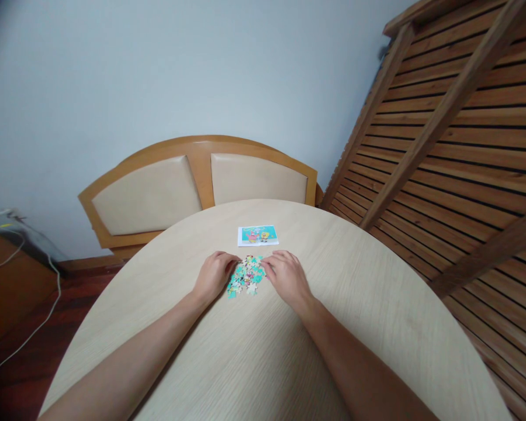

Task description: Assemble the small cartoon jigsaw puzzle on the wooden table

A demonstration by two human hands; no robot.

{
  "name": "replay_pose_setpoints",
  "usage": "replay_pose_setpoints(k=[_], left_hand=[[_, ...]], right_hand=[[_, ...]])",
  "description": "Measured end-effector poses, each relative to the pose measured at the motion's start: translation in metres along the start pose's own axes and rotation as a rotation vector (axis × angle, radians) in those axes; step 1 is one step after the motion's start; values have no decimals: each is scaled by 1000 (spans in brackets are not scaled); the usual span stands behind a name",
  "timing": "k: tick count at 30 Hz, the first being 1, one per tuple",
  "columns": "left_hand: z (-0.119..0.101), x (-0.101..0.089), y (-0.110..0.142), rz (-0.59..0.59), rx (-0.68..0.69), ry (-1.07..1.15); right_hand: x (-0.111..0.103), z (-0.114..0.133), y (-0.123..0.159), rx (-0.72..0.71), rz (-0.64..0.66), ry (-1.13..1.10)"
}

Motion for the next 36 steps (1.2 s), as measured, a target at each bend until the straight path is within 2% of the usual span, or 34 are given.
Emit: replay_pose_setpoints(k=[3,7,16,22,26,31,36], left_hand=[[3,0,-2,-12,-32,3],[7,0,-1,-30,-74,5],[12,1,0,-45,-141,-5],[14,6,-2,-43,-95,3],[13,5,-2,-50,-53,10],[-1,1,-2,-22,83,54],[-9,2,-2,2,180,97]], right_hand=[[-6,-13,-1,100,-91,-53],[-10,-30,1,180,-144,-67],[-6,-39,1,167,-104,-48],[-5,-37,2,142,-75,-3],[-6,-25,1,112,-62,16],[2,3,2,-86,93,-33],[8,7,5,-98,180,-49]])
Point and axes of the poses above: each hand's wrist, its own y-axis away from the middle knuckle, its own x-axis out of the palm, z = x × y, the point moved 5 cm from there along -y, towards the middle knuckle, and after that the axes turned 11 degrees about -y, right-handed, at the moved point
